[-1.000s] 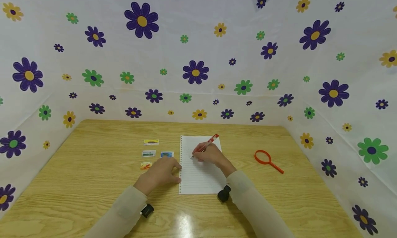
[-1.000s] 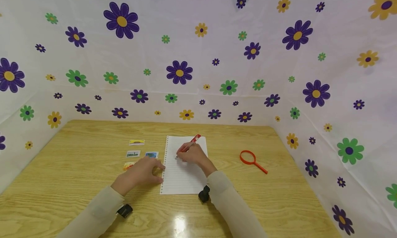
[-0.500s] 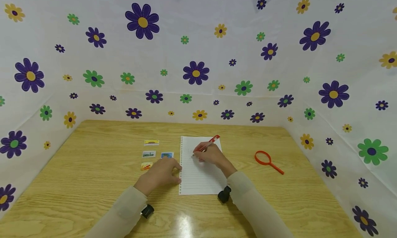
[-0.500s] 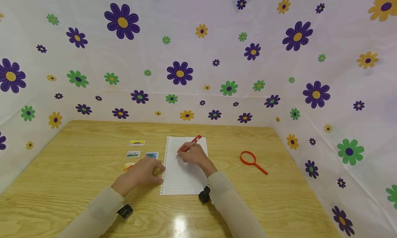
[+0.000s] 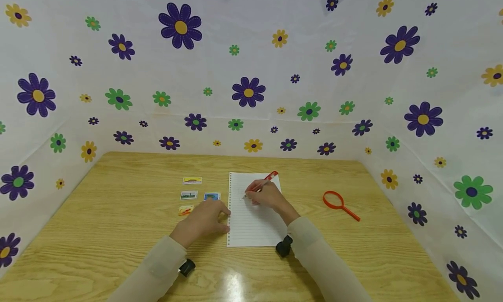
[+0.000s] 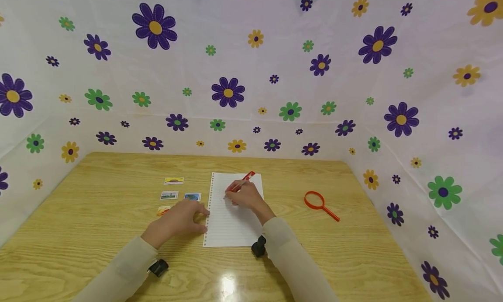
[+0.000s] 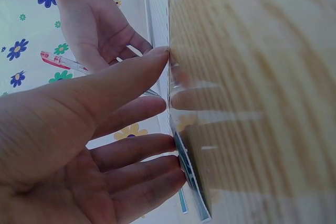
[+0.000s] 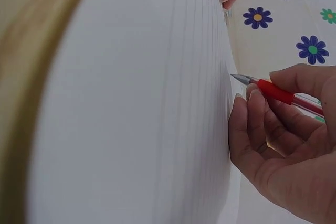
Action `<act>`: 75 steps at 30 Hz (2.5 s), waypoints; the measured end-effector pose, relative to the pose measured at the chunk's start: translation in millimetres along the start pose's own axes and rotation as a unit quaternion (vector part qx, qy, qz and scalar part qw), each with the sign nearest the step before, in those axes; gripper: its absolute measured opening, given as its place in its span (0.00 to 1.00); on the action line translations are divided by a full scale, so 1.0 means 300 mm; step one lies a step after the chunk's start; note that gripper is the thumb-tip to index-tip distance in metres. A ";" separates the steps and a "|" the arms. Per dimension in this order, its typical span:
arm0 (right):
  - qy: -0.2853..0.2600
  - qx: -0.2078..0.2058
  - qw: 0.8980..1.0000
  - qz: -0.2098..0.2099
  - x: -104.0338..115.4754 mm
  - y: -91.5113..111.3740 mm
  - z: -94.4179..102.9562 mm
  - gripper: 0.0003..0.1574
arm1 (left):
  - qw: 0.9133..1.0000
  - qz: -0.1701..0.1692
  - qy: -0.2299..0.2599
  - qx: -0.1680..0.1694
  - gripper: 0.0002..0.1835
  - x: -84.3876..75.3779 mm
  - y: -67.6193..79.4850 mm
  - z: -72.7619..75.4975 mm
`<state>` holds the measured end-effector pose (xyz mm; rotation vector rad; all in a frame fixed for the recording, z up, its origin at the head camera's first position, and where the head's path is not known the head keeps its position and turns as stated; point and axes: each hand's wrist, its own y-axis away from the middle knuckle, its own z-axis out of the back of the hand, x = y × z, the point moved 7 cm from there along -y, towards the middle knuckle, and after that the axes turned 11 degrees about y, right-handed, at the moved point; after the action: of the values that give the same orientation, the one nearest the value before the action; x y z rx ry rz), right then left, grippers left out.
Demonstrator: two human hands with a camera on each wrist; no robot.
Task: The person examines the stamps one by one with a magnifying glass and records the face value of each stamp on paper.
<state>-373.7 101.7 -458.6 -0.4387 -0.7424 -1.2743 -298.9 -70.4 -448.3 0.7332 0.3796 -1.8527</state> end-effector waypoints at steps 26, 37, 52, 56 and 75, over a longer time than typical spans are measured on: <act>0.010 0.016 1.000 0.006 0.006 0.001 0.002 0.07 | 1.000 0.005 0.008 0.002 0.22 -0.002 0.002 0.001; 0.094 -0.010 0.990 0.100 0.045 0.041 0.061 0.04 | 1.000 0.011 0.006 0.002 0.22 -0.005 0.005 0.005; 0.264 -0.088 0.949 0.150 0.021 0.120 0.197 0.07 | 1.000 0.005 0.011 -0.004 0.22 -0.001 0.009 0.003; 0.306 -0.077 0.945 0.089 -0.027 0.120 0.216 0.11 | 1.000 0.008 0.014 -0.001 0.23 0.001 0.008 0.001; 0.322 -0.095 0.937 0.096 -0.126 0.159 0.325 0.13 | 1.000 0.007 0.016 -0.004 0.22 0.002 0.011 0.002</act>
<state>-356.9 205.7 -412.6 -0.2146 -0.0193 -1.2068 -296.3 -72.4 -448.1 0.7584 0.4015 -1.8272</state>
